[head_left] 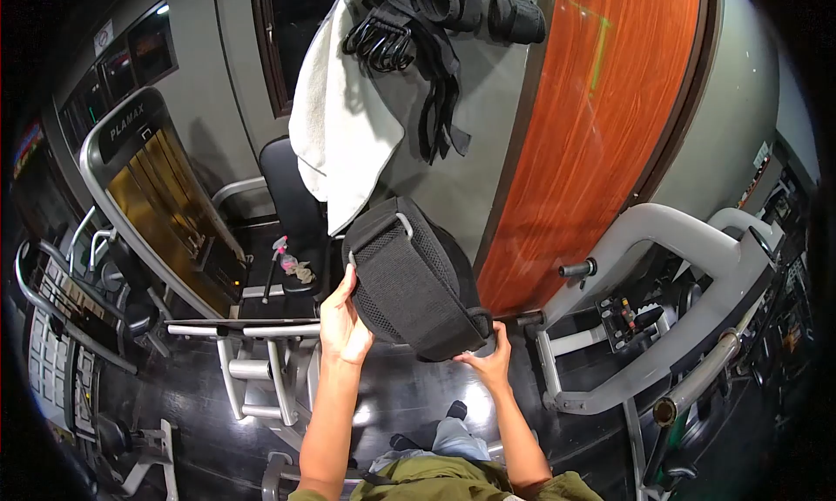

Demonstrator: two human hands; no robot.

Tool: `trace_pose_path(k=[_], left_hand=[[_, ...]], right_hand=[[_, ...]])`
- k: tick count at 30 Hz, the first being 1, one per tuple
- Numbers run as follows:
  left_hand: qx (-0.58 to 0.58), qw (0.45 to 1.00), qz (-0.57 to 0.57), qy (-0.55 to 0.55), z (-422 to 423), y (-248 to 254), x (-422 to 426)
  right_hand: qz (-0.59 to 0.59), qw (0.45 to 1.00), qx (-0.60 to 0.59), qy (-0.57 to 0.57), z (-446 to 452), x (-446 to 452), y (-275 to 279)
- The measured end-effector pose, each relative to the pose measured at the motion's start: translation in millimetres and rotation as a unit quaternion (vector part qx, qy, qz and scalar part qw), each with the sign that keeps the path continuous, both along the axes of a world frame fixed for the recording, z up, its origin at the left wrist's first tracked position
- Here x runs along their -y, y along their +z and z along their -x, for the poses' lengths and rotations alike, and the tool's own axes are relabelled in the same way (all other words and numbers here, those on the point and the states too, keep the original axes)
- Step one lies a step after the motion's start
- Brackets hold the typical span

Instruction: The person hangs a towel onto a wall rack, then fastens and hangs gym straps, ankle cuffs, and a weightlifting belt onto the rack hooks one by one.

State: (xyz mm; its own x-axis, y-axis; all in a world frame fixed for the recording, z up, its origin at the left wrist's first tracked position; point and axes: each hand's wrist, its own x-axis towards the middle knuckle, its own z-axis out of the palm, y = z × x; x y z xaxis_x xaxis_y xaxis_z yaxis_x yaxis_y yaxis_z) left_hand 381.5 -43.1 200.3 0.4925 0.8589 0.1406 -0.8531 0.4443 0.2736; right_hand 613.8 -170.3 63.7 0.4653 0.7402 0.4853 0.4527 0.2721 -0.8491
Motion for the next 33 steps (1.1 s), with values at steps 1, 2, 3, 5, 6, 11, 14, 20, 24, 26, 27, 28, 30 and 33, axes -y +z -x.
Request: trace_pose_path(k=[1,2,3,5,6,11,14,20,24,26,27,28,30,33], left_hand=[[0.004,1.0,0.004,-0.006,-0.1,-3.7,-1.5],[0.007,1.0,0.007,-0.012,0.5,-5.9,-2.5],[0.009,1.0,0.006,-0.012,1.7,-5.6,-2.6],[-0.085,0.996,-0.005,0.004,6.8,-1.6,-0.8],[-0.188,0.982,-0.003,0.035,11.7,1.0,4.4],[-0.514,0.772,-0.374,-0.03,43.0,-7.8,25.1],[-0.621,0.542,-0.548,0.142,17.9,37.3,62.5],[-0.604,0.3,-0.718,0.171,-54.0,-26.1,72.4],[-0.552,0.482,-0.652,0.193,-67.5,-56.1,69.6],[-0.544,0.478,-0.66,0.2,-73.9,-57.3,67.0],[-0.539,0.471,-0.666,0.209,-76.4,-55.4,65.7],[-0.539,0.493,-0.653,0.199,-76.8,-48.3,64.3],[-0.571,0.505,-0.611,0.211,-76.2,-45.7,52.7],[-0.577,0.572,-0.526,0.252,-68.5,-48.8,33.6]], right_hand=[[0.059,0.993,-0.098,0.031,-3.0,1.0,-9.1],[0.048,0.996,-0.072,0.007,-7.1,0.0,-16.8],[0.048,0.996,-0.07,0.007,-9.7,2.2,-12.0],[0.053,0.998,0.039,-0.022,-16.3,9.3,0.2],[0.044,0.999,0.028,-0.003,-21.6,12.3,7.4],[0.082,0.996,0.025,0.016,-32.3,24.2,85.8],[0.201,0.971,0.13,-0.028,-13.3,18.5,142.2],[0.274,0.912,0.288,0.101,-7.7,-17.0,156.0],[0.249,0.907,0.311,0.137,-13.9,-17.5,171.3],[0.244,0.913,0.3,0.128,-19.5,-11.0,179.0],[0.236,0.92,0.289,0.123,-22.2,-6.2,182.2],[0.21,0.931,0.278,0.113,-25.3,-0.8,184.7],[0.154,0.946,0.283,0.048,-33.8,21.6,193.1],[0.183,0.943,0.276,-0.01,-51.1,66.5,179.3]])
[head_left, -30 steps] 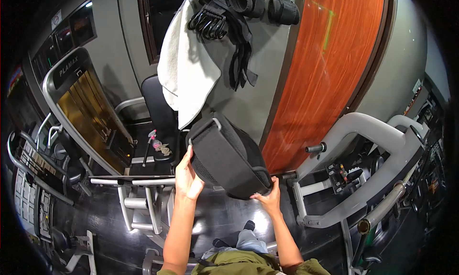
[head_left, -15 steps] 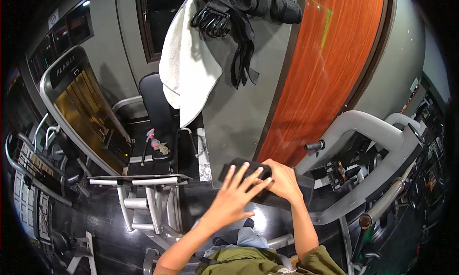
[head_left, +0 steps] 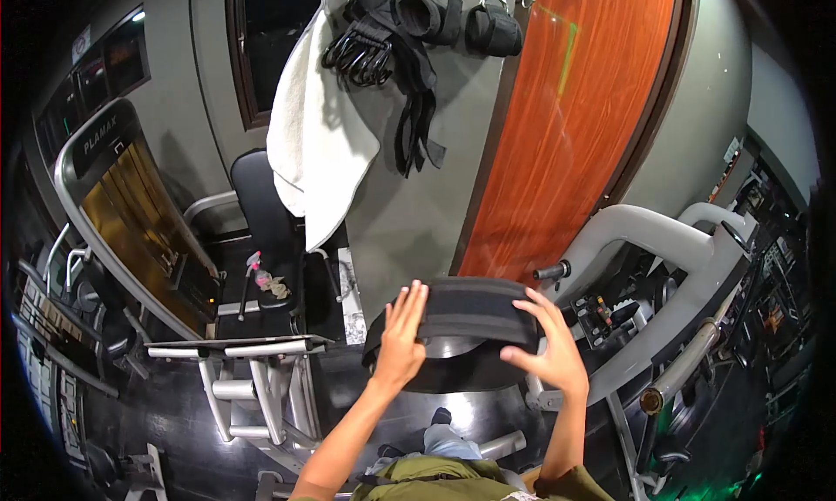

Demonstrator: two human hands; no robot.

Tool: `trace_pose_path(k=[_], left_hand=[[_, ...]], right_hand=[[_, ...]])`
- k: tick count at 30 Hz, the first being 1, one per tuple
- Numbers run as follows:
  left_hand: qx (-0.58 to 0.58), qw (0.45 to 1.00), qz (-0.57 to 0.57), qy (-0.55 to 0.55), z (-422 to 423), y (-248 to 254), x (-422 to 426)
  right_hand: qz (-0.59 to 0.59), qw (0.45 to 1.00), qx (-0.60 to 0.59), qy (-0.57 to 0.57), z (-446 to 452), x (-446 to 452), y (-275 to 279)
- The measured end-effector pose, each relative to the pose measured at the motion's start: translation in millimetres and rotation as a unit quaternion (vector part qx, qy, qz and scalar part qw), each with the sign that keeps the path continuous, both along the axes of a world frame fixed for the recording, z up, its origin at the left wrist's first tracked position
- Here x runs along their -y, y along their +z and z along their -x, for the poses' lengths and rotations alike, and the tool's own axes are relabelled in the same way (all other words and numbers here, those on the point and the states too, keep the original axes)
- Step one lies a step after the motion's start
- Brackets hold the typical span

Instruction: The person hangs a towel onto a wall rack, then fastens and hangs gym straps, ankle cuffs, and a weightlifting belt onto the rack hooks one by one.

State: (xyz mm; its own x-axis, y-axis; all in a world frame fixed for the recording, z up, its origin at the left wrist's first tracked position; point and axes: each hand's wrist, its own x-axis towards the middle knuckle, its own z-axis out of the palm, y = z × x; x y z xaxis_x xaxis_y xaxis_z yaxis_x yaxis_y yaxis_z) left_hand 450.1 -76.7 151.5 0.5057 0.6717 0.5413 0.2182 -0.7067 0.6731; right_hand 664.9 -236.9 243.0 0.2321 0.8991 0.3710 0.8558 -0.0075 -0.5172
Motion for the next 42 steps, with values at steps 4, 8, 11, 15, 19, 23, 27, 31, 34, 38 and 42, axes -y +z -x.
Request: trace_pose_path(k=[4,8,11,15,19,23,27,31,34,38,42], left_hand=[[0.061,0.997,0.041,0.009,7.5,6.2,-5.5],[0.056,0.997,0.048,-0.007,3.2,14.2,-3.3],[0.027,0.998,-0.045,0.033,-0.9,31.6,-3.1],[0.032,0.99,-0.139,0.021,-0.1,86.0,-6.4],[0.066,0.976,-0.207,0.021,-8.4,145.0,-17.3],[0.045,0.956,-0.29,0.027,-22.5,217.3,-27.1],[0.06,0.947,-0.316,0.01,-45.8,280.5,-40.7],[0.138,0.92,-0.366,0.014,-78.9,328.9,-59.8],[0.184,0.914,-0.361,0.016,-97.3,354.7,-73.7],[0.2,0.936,-0.289,-0.004,-118.0,378.6,-88.2],[0.227,0.929,-0.291,0.028,-144.4,391.6,-112.0]], right_hand=[[-0.076,0.979,-0.158,-0.103,12.2,10.5,-84.9],[-0.275,0.901,-0.277,-0.191,9.4,-20.9,-115.4],[-0.285,0.913,-0.199,-0.215,6.4,-37.0,-88.0],[-0.325,0.929,-0.099,-0.148,12.2,-57.7,-38.5],[-0.352,0.93,0.037,-0.105,19.7,-77.2,41.4],[-0.383,0.908,0.15,-0.079,3.2,-93.5,109.1],[-0.437,0.87,0.216,-0.074,-26.2,-105.0,175.3],[-0.472,0.845,0.242,-0.068,-52.1,-116.6,231.6],[-0.481,0.84,0.246,-0.058,-66.9,-129.5,261.4],[-0.497,0.809,0.306,-0.066,-97.3,-155.9,289.7],[-0.504,0.8,0.32,-0.056,-121.9,-178.0,308.4]])
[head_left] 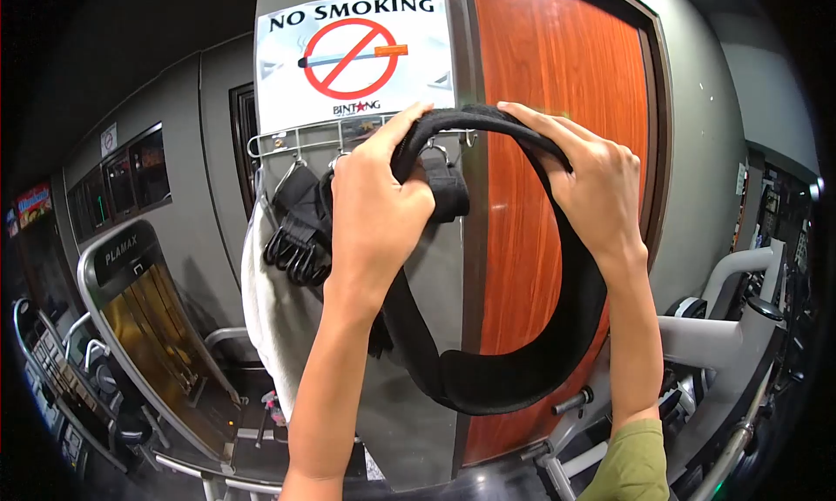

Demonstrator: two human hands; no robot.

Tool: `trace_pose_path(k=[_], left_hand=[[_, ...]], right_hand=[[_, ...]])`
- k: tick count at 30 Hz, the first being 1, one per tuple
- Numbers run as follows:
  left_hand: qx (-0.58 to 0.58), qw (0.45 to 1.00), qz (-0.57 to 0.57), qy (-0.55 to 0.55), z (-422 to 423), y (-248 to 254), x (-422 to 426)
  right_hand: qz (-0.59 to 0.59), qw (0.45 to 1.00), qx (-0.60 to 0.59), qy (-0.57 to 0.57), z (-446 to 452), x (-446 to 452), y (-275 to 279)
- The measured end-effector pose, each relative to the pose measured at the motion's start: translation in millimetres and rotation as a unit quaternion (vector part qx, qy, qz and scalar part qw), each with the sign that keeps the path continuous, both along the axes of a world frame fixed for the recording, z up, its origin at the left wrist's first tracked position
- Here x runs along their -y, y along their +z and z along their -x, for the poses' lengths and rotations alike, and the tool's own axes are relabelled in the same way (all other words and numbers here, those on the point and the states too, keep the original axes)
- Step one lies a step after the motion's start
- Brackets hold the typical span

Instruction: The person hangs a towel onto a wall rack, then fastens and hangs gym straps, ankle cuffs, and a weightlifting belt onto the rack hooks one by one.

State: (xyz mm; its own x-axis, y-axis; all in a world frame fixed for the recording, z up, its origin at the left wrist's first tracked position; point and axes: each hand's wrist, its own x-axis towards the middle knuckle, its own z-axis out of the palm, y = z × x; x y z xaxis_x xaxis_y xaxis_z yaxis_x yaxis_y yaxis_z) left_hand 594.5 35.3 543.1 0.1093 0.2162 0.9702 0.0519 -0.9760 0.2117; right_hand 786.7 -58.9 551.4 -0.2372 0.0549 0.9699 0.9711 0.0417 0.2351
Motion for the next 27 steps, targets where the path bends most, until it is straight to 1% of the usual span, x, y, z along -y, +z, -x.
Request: trace_pose_path(k=[1,3,4,6,8,10,12,14,16,17,21,24,27], left_hand=[[0.021,0.999,-0.022,-0.013,-6.4,1.5,-8.8],[0.02,0.999,-0.028,-0.006,-14.8,4.9,-20.9],[0.02,0.999,-0.03,0.001,-17.6,6.8,-26.7],[0.016,0.993,-0.103,0.056,-18.0,13.3,-36.1],[-0.013,0.997,-0.033,0.072,-12.5,16.3,-35.0],[0.006,0.997,-0.042,0.066,-13.8,20.0,-36.6],[-0.031,0.991,-0.051,0.118,-11.3,23.6,-39.0],[-0.035,0.988,-0.055,0.138,-10.1,25.4,-43.9],[-0.06,0.987,-0.002,0.148,-8.6,27.6,-45.2],[-0.038,0.993,-0.029,0.111,-10.0,26.2,-50.6],[-0.027,0.994,-0.001,0.105,-10.1,25.2,-54.9],[-0.04,0.994,-0.026,0.103,-5.3,25.9,-63.4],[-0.063,0.991,0.001,0.115,-1.2,23.6,-66.7]], right_hand=[[-0.004,1.0,0.001,0.0,-4.6,-4.6,4.0],[0.031,1.0,0.0,0.003,-13.9,-13.7,10.3],[0.029,1.0,0.002,0.004,-18.4,-19.1,12.4],[0.041,0.999,0.018,0.011,-26.9,-31.0,16.8],[0.041,0.999,0.022,0.021,-29.8,-38.7,21.5],[0.045,0.998,0.028,0.034,-33.9,-45.7,23.8],[0.054,0.997,0.047,0.037,-38.3,-52.6,25.6],[0.069,0.995,0.052,0.043,-41.9,-61.2,27.0],[0.082,0.994,0.057,0.048,-42.4,-66.3,28.1],[0.08,0.993,0.063,0.054,-40.7,-66.5,29.1],[0.069,0.993,0.079,0.052,-34.3,-69.5,29.1],[0.086,0.992,0.086,0.031,-27.5,-66.4,35.9],[0.096,0.99,0.099,0.018,-24.6,-68.1,43.4]])
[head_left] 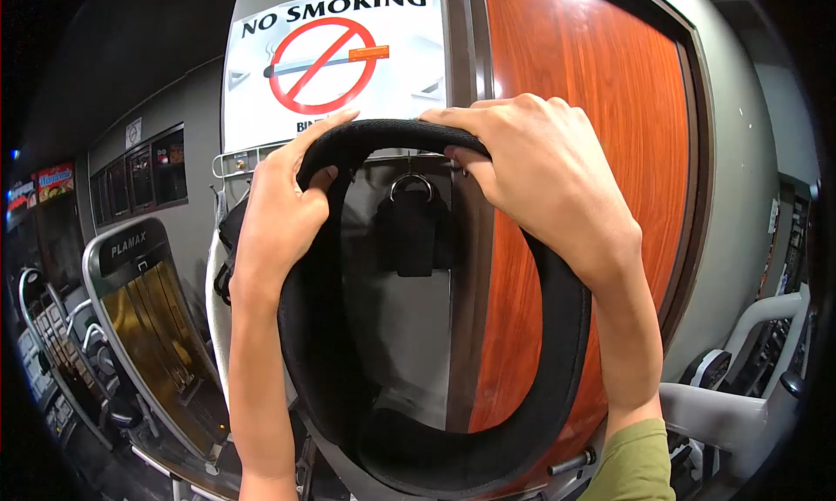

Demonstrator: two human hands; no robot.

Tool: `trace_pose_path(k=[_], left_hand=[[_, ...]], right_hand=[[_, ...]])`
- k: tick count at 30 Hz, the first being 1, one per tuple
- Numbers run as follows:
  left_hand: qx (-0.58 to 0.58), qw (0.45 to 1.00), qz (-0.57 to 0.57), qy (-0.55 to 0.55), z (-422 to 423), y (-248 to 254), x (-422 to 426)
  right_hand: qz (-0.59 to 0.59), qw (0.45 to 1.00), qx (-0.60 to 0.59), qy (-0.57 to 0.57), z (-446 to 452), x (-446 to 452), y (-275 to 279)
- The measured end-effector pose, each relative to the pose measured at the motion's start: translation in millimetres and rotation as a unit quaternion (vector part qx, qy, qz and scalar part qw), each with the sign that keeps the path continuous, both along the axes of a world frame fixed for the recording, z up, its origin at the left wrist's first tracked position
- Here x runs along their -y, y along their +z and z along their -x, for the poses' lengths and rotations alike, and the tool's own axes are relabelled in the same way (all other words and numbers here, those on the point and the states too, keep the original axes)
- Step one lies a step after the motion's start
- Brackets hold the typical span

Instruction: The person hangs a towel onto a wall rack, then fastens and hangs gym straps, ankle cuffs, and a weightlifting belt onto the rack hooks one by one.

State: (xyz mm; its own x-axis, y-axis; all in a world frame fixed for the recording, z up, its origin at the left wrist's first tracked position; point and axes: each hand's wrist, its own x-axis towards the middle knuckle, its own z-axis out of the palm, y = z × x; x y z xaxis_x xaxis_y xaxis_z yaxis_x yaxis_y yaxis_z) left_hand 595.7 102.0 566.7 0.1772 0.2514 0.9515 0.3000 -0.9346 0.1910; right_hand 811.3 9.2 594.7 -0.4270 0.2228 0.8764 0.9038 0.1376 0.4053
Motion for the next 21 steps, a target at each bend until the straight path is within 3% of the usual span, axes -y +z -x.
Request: trace_pose_path(k=[4,13,20,21], left_hand=[[-0.018,1.0,0.006,-0.019,2.0,-5.9,-5.1],[-0.042,0.999,0.016,-0.019,3.8,-13.6,0.6],[-0.011,0.999,-0.036,-0.001,1.8,-20.7,-2.1],[0.002,0.996,-0.085,0.021,1.5,-22.7,-2.6]], right_hand=[[0.012,0.999,0.009,0.035,-1.0,1.4,-0.4],[0.049,0.994,-0.094,0.032,8.3,9.3,-22.7],[0.03,0.992,-0.116,0.035,12.3,4.6,-33.5],[0.029,0.992,-0.117,0.032,14.1,5.0,-35.6]])
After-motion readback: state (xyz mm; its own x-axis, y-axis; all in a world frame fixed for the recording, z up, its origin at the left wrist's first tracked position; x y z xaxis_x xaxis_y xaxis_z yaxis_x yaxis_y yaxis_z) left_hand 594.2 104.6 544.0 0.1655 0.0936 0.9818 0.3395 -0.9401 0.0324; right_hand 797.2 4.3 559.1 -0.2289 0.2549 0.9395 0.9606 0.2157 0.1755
